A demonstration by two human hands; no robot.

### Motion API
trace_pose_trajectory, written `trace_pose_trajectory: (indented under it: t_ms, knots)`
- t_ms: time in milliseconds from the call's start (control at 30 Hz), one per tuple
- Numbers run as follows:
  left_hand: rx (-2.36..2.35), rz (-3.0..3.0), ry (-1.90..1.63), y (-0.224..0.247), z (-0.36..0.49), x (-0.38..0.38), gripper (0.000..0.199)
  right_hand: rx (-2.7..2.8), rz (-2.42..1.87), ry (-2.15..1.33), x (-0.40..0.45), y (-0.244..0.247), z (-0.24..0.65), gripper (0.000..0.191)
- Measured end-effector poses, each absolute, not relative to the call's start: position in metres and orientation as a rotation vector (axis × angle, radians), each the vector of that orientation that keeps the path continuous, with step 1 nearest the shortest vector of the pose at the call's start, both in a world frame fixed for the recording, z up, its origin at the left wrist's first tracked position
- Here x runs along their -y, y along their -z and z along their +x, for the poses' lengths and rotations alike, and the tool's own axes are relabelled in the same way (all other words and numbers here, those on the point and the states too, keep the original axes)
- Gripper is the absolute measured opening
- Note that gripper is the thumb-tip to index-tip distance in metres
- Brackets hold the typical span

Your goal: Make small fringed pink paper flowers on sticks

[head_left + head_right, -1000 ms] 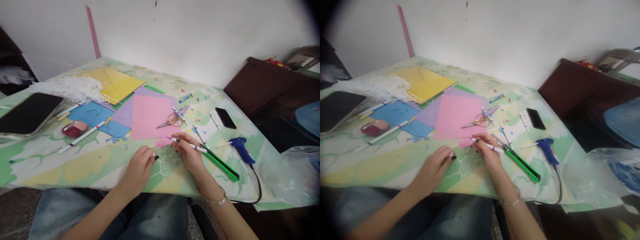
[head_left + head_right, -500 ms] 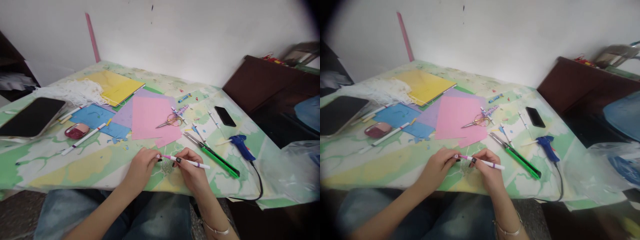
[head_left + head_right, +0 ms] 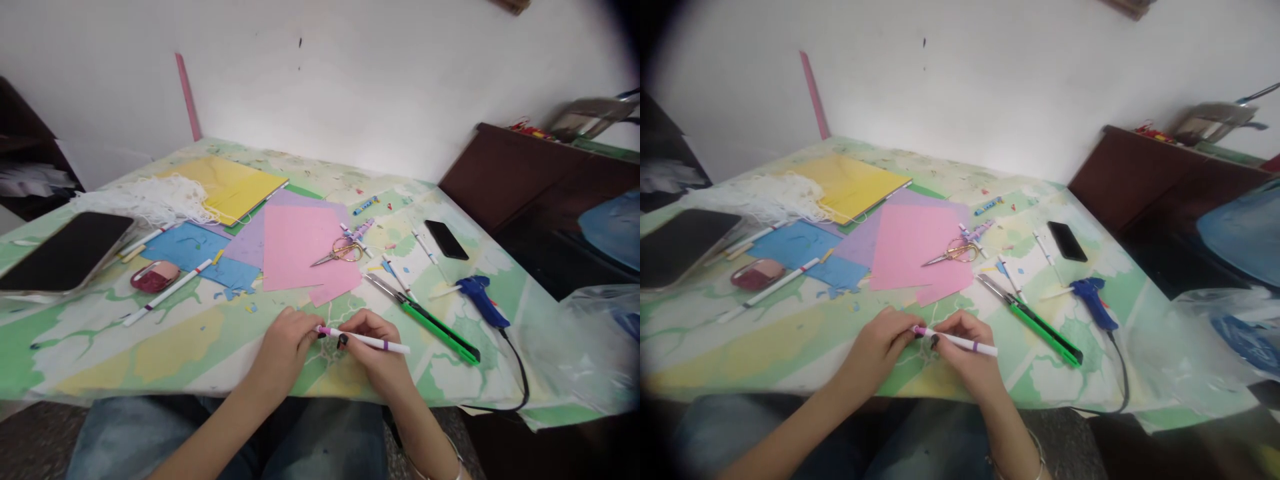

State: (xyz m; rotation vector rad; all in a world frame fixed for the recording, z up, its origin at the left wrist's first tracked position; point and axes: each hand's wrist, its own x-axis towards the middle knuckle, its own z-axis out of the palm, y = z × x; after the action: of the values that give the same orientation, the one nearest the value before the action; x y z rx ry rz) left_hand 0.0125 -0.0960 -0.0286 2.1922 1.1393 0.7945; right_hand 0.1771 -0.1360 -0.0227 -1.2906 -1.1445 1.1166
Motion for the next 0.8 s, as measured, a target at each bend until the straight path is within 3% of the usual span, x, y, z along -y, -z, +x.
trace_pose_trajectory:
  t_ms: [367, 567, 800]
  knots:
    - [-1.115, 2.536, -0.831, 0.04, 0.015, 0.1, 0.027, 1.184, -1.306, -1.041, 0.138, 0.028, 0.175, 0.015]
    - [-1.103, 2.769, -0.736, 0.029, 0.012, 0.096, 0.014, 1.082, -1.335, -1.095, 0.137, 0.024, 0.172, 0.017]
    - [-1.06, 2.991, -0.822, 0.024, 0.016, 0.093, 0.015, 0.956, -1.242, -1.151, 0.134, 0.022, 0.169, 0.023]
